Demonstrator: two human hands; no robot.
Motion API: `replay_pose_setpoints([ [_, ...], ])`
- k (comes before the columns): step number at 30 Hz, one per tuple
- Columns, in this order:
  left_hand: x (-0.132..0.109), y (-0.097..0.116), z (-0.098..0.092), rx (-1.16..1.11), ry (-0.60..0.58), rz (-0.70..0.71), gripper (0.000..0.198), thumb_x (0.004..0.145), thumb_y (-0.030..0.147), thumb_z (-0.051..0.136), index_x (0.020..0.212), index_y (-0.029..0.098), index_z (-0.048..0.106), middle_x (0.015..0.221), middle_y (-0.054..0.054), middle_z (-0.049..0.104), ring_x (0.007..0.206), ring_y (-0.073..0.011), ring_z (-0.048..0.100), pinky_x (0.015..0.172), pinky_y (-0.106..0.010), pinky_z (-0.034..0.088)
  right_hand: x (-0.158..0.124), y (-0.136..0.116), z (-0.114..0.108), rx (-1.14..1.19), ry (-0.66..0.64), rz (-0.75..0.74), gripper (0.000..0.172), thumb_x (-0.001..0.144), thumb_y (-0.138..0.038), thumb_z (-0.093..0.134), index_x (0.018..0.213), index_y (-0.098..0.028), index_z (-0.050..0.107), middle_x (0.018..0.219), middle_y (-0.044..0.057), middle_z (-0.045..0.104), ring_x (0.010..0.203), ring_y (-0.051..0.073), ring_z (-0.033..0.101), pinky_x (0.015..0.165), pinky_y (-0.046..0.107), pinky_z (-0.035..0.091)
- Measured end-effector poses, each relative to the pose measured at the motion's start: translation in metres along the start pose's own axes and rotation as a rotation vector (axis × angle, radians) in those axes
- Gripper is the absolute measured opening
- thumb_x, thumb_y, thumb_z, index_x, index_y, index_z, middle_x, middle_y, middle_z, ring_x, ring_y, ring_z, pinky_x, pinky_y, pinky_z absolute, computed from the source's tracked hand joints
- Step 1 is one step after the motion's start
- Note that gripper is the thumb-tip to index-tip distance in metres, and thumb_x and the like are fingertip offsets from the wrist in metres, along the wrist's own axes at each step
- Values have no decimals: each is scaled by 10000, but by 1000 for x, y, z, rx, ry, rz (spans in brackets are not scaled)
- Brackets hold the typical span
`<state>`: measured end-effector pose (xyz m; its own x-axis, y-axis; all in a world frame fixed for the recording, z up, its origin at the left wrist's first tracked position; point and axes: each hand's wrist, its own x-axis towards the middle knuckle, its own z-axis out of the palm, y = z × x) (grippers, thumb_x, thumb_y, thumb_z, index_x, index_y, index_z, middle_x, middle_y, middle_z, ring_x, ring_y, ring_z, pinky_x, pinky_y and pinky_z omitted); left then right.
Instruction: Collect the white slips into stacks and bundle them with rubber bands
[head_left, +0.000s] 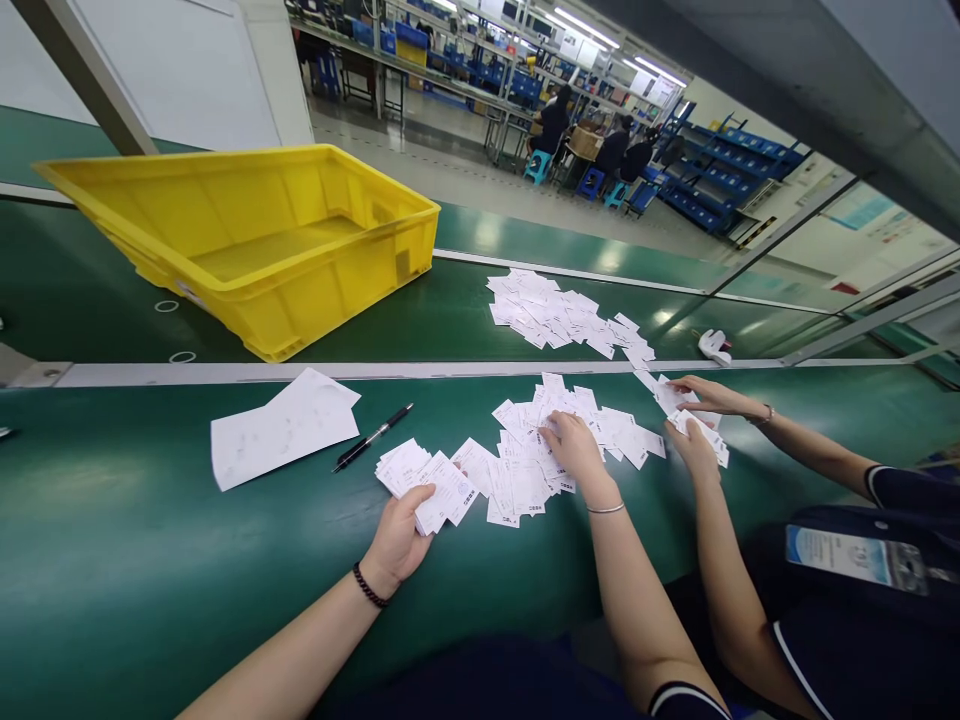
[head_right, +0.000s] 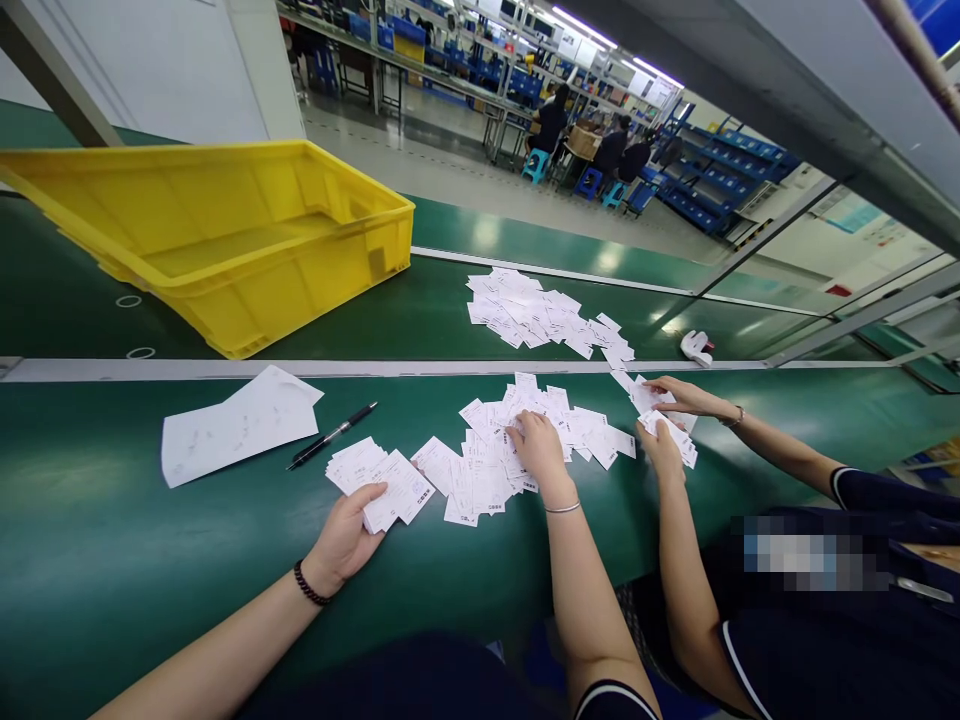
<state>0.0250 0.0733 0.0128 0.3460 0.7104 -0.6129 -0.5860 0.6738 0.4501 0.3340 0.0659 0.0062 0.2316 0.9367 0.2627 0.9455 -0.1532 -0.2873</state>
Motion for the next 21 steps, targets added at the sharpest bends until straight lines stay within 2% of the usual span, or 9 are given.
replay_pose_setpoints([
  [2, -1, 1, 1, -8, -43, -6, 535, 794, 28, 545, 1323, 103, 532, 1153, -167, 700, 1090, -323, 653, 930, -456, 549, -5, -8, 1, -3, 54, 2, 283, 942, -341, 439, 973, -158, 653, 994, 155, 710, 1024, 304, 640, 905, 496, 495],
  [4, -1, 0, 2, -9, -72, -15, 533, 792, 38, 548, 1322, 95, 532, 1165, -173, 694, 1111, -329, 641, 947, -467, 537, -11, -24, 2, 6, 180, 11, 327, 973, -323, 375, 958, -169, 662, 1008, 150, 716, 1081, 300, 634, 973, 529, 453],
  [7, 0, -3, 0, 9, -32, -15, 529, 782, 29, 552, 1306, 103, 548, 1163, -167, 696, 1126, -327, 632, 965, -469, 523, -28, -69, 10, 104, 349, -78, 290, 977, -307, 411, 918, -223, 682, 943, 90, 746, 991, 255, 690, 952, 498, 495],
  [10, 3, -9, -6, 18, -67, 23, 455, 794, 98, 603, 1248, 128, 600, 1197, -145, 683, 1180, -319, 597, 1019, -454, 480, -53, -130, 25, 252, 250, -307, 231, 962, -260, 457, 962, -238, 687, 993, 67, 750, 865, 191, 723, 765, 336, 590],
  [12, 5, -12, -9, 21, -186, 59, 409, 798, 207, 662, 1200, 137, 634, 1232, -135, 665, 1239, -313, 549, 1064, -430, 438, -67, -165, 33, 328, 193, -404, 223, 949, -227, 469, 1030, -201, 675, 1048, 80, 739, 932, 186, 712, 803, 304, 590],
  [14, 6, -11, -11, 35, -241, 84, 400, 780, 272, 706, 1150, 132, 656, 1212, -137, 673, 1257, -307, 531, 1080, -409, 420, -72, -181, 36, 401, 126, -465, 245, 945, -211, 451, 1064, -176, 663, 1100, 89, 723, 1006, 183, 692, 873, 298, 576],
  [17, 4, -6, -9, 40, -120, 103, 339, 776, 224, 709, 1103, 154, 652, 1117, -123, 704, 1169, -304, 598, 1007, -453, 487, -59, -159, 25, 467, 37, -406, 274, 956, -262, 419, 1066, -211, 664, 1103, 69, 720, 1015, 179, 687, 888, 311, 577],
  [19, 1, -1, -5, 48, -79, 94, 308, 776, 166, 695, 1080, 175, 640, 1072, -103, 709, 1086, -301, 643, 905, -485, 550, -42, -119, 10, 386, 56, -194, 280, 949, -342, 441, 1075, -224, 662, 1067, 84, 723, 990, 214, 689, 858, 369, 583],
  [21, -2, 1, -2, 78, -102, 69, 313, 752, 122, 707, 1052, 175, 638, 1015, -88, 709, 1013, -289, 668, 805, -458, 594, -27, -75, -6, 164, 72, 113, 355, 917, -403, 484, 1147, -173, 628, 1124, 143, 688, 1071, 287, 641, 887, 462, 548],
])
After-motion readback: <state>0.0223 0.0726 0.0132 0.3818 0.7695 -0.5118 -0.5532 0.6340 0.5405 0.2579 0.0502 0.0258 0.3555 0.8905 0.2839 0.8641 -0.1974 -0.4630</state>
